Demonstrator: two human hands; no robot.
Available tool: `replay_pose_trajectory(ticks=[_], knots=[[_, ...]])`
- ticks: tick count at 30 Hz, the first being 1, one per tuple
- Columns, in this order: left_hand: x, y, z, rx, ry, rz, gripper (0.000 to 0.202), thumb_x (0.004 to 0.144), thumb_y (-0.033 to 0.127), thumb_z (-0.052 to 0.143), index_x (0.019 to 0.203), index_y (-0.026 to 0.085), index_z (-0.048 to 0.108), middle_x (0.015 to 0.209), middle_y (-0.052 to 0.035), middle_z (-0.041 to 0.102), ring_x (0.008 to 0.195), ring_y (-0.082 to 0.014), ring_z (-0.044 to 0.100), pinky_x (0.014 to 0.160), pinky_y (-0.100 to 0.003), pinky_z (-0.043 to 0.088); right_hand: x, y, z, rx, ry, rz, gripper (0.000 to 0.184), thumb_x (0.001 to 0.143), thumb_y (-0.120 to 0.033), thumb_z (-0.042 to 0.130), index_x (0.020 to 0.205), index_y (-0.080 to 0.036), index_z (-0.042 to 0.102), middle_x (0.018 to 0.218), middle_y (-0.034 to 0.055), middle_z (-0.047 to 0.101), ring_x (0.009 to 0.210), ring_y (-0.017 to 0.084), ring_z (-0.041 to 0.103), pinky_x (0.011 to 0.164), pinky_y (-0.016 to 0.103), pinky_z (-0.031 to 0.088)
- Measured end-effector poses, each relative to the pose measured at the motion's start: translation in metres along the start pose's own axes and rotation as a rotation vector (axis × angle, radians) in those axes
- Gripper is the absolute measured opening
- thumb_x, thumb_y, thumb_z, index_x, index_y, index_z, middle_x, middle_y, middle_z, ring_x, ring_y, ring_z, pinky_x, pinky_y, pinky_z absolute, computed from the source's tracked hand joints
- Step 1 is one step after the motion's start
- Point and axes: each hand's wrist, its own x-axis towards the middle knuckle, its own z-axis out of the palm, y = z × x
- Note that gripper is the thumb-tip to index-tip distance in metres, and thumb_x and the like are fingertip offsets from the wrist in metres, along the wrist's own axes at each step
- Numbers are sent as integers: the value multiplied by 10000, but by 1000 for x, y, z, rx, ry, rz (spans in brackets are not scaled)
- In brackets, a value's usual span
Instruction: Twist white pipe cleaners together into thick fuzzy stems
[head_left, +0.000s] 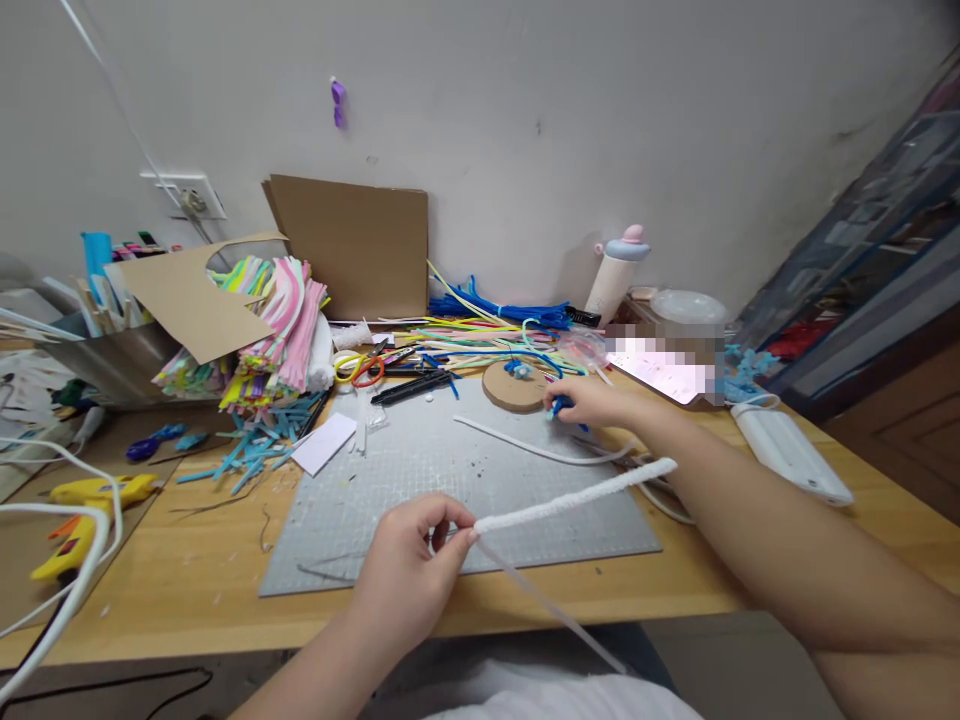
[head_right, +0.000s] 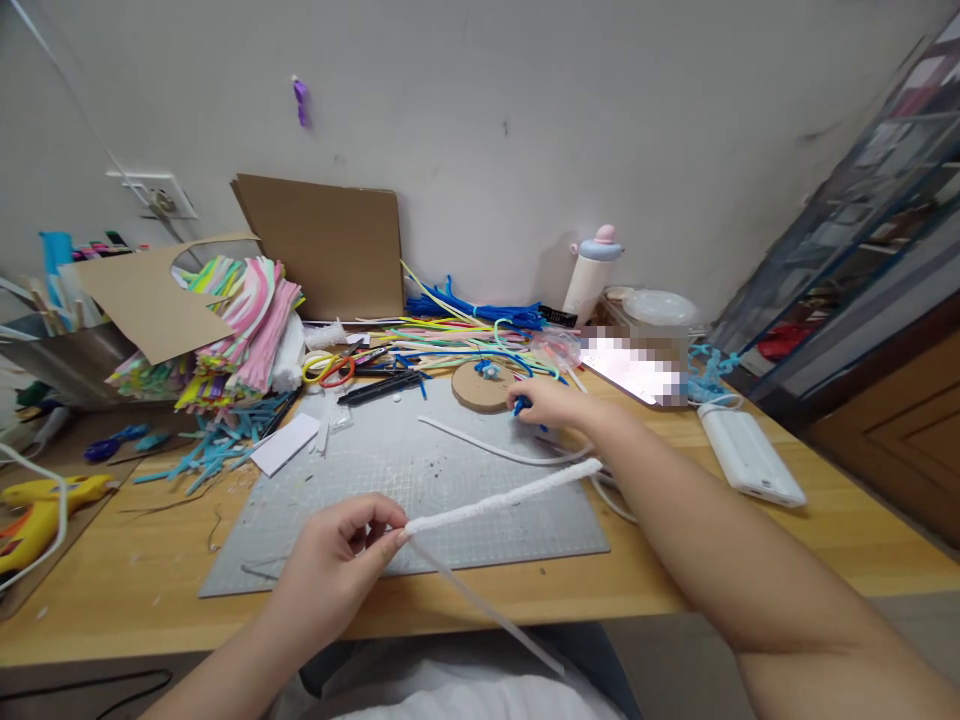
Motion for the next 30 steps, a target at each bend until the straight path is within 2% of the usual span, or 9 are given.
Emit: replay_pose_trajectory(ticks=[6, 9, 15, 18, 21, 24, 27, 28, 30], knots=[[-2, 1, -2, -18, 19, -25, 130, 764, 274, 557, 711, 191, 641, 589, 10, 540, 572, -135, 463, 546, -239, 333, 22, -9, -34, 19, 128, -13, 253, 782, -217, 452, 1003, -188, 573, 806, 21, 623, 670, 148, 558, 577, 226, 403], [-1, 3, -4, -19, 29, -17, 119, 758, 266, 561, 711, 193, 643, 596, 9, 550, 573, -135, 468, 545, -238, 331, 46, -29, -26, -31, 200, -75, 254, 740, -152, 480, 970, -180, 585, 935, 53, 609, 838, 179, 549, 702, 253, 401], [-1, 1, -8, 12, 27, -15, 111, 761, 261, 563, 711, 197, 639, 590, 14, 552, 570, -131, 470, 543, -237, 332, 64, -47, 5, -124, 165, -195, 258, 680, -96, 523, 873, -203, 655, 1010, 79, 601, 968, 237, 508, 828, 337, 348], [0, -2, -8, 15, 38, -27, 112, 766, 269, 561, 720, 197, 633, 596, 15, 552, 576, -131, 473, 548, -239, 339, 57, -44, 2, -140, 208, -167, 372, 664, -100, 528, 986, -246, 645, 1143, 76, 573, 1081, 291, 463, 888, 432, 301], [1, -6, -7, 8, 59, -48, 134, 776, 293, 556, 729, 196, 635, 600, 13, 553, 580, -133, 477, 552, -241, 347, 42, -40, -16, -116, 301, -123, 437, 672, -74, 468, 1048, -242, 614, 1203, 68, 548, 1138, 285, 443, 934, 461, 285], [3, -9, -11, -8, 101, -72, 160, 783, 325, 554, 754, 193, 639, 599, 12, 555, 569, -131, 477, 544, -240, 353, 18, -38, -34, 127, 623, -5, 381, 668, -73, 427, 984, -195, 602, 1094, 82, 584, 1062, 250, 510, 920, 412, 359], [6, -8, -21, 11, 202, -56, 179, 785, 350, 555, 780, 190, 633, 598, 14, 559, 550, -125, 474, 530, -236, 355, -15, -52, -31, 570, 899, 171, 272, 664, -102, 436, 886, -203, 558, 877, 52, 601, 856, 206, 581, 795, 361, 451], [7, -6, -25, 32, 247, -38, 179, 786, 352, 554, 786, 189, 630, 595, 17, 558, 545, -124, 472, 527, -235, 354, -27, -63, -24, 703, 896, 205, 231, 657, -101, 435, 834, -207, 540, 814, 37, 591, 795, 190, 583, 753, 345, 464], [10, -2, -30, 82, 322, 0, 170, 789, 344, 553, 789, 190, 626, 587, 22, 554, 541, -121, 472, 526, -232, 355, -48, -94, -3, 903, 655, 173, 167, 684, -112, 425, 770, -205, 533, 731, 24, 579, 735, 174, 586, 721, 331, 477]])
